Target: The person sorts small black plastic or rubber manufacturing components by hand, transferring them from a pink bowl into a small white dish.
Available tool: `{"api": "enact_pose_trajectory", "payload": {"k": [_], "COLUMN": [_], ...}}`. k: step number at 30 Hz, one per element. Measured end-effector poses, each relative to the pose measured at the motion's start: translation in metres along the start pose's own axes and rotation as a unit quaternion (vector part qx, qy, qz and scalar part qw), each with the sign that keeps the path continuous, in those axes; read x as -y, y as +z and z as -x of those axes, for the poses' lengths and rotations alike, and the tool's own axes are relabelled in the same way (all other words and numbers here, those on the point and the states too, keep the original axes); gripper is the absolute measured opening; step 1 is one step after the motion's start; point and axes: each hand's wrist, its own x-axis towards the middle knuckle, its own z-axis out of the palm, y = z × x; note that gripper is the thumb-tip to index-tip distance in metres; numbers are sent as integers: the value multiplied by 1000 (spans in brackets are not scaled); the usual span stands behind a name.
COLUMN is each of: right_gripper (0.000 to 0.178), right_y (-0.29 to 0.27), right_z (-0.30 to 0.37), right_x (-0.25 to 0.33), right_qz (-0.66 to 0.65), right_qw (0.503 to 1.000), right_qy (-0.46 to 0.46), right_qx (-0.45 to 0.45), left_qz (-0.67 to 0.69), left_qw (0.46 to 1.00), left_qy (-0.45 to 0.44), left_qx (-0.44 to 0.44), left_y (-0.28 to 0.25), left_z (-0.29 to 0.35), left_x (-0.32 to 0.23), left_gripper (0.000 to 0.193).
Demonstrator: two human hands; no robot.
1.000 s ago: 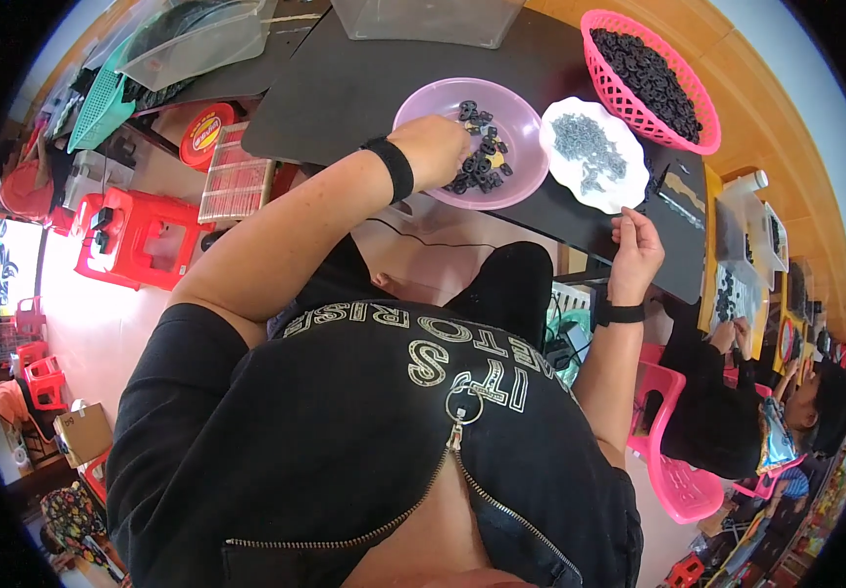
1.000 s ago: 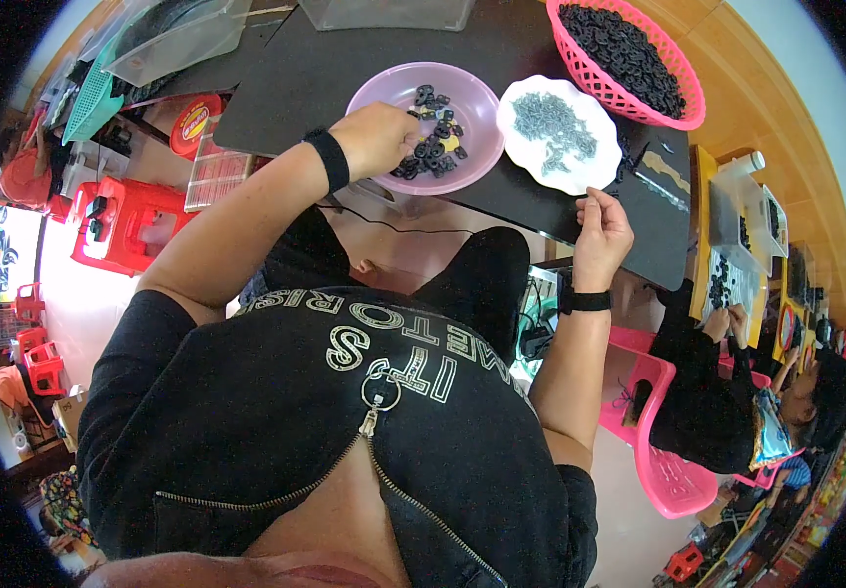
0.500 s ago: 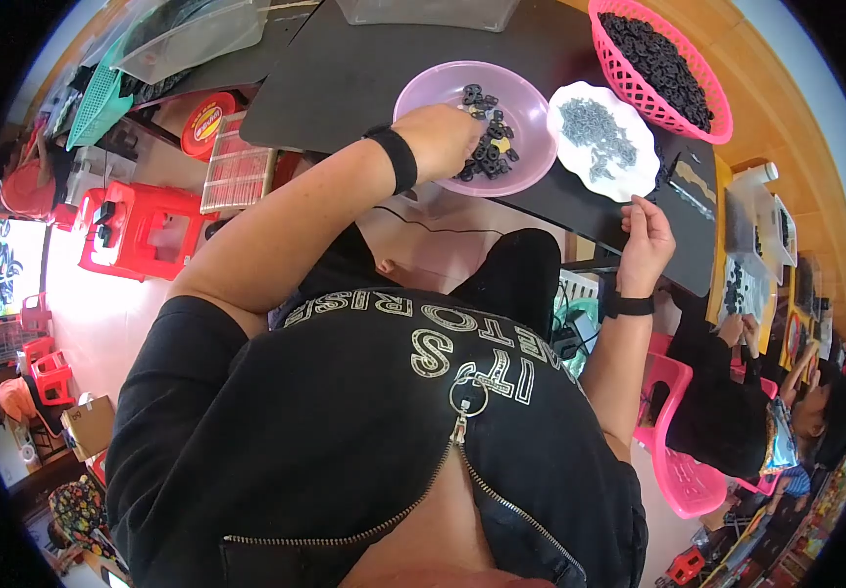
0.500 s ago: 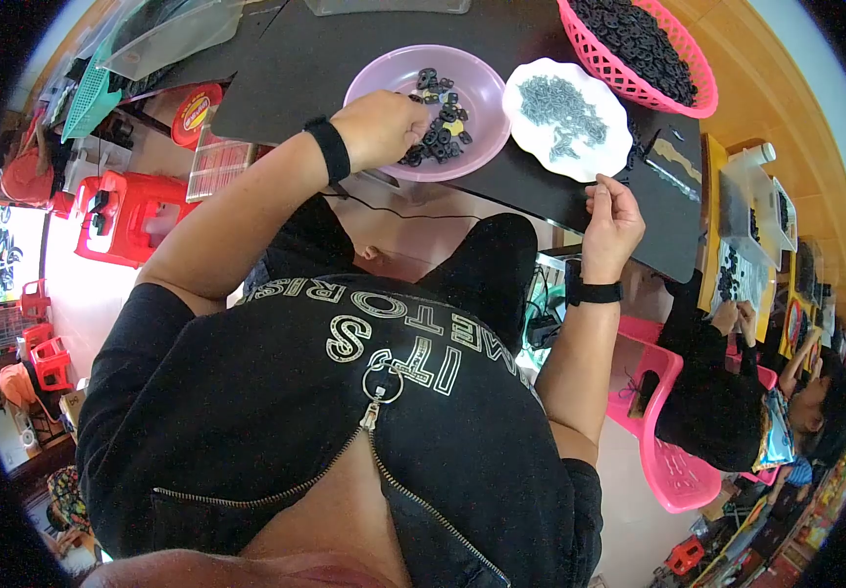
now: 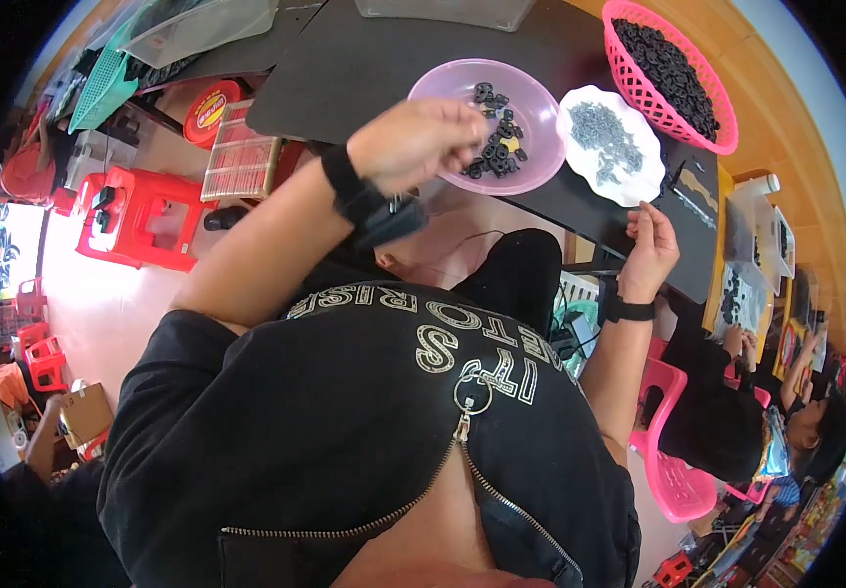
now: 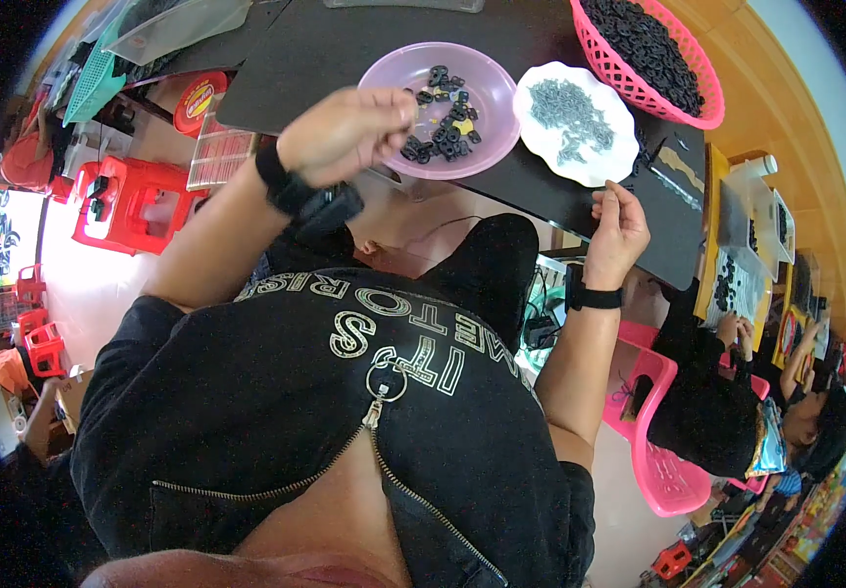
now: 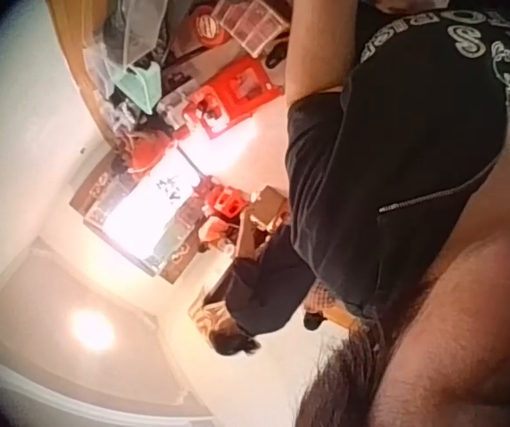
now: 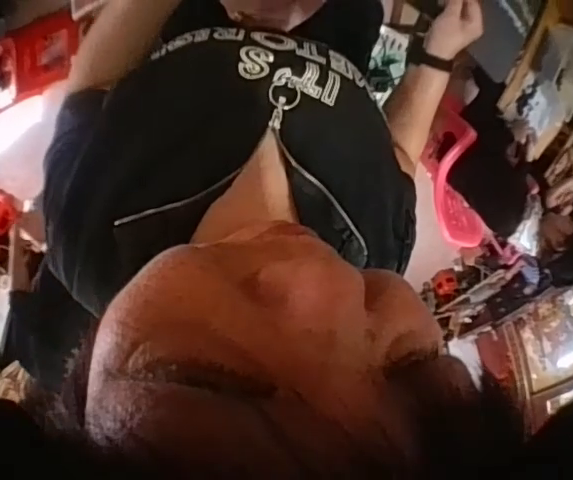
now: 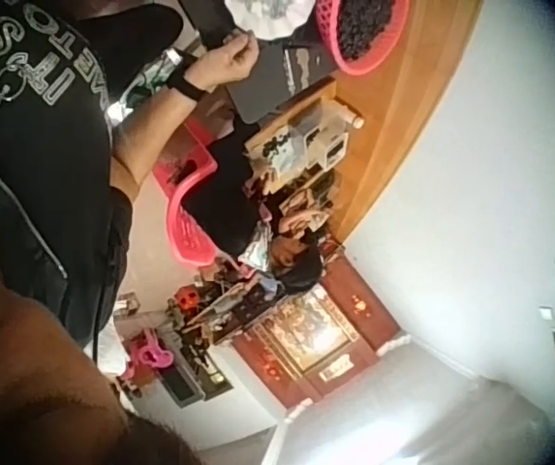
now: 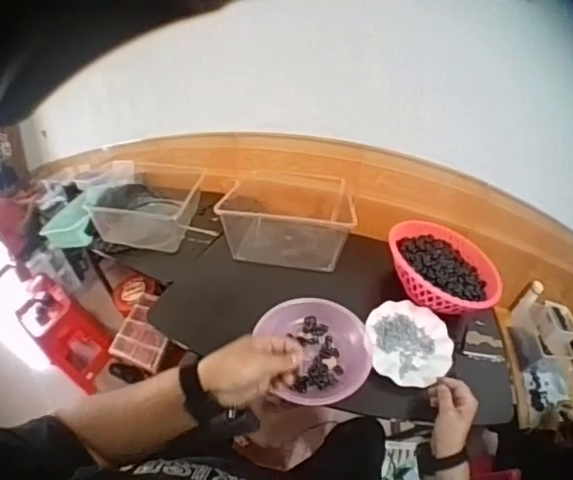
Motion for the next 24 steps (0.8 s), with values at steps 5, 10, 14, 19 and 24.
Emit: {"api": "enact_pose_trajectory", "payload": {"k": [5, 10, 14, 19, 24], "right_gripper": [13, 20, 21, 21, 20], "right_y": [42, 78, 78, 78, 77], "right_z": [61, 89, 90, 93, 96], "right_x": [58, 70, 70, 68, 71], "right_qz": [-30, -12, 11, 8, -10], "right_qw": [991, 957, 956, 955, 956], "right_qy": [13, -60, -73, -94, -79], "right_qx": [133, 285, 282, 280, 283], "left_qz": [30, -42, -40, 51, 65], "left_qw": [993, 994, 993, 990, 988], "left_qy": [-103, -85, -98, -112, -120], "left_qx": [42, 62, 49, 74, 72], "left_y": [29, 45, 48, 42, 41], "left_z": [34, 30, 32, 32, 31], "left_x": [31, 35, 37, 48, 50], "left_gripper": [9, 8, 8, 9, 9]}}
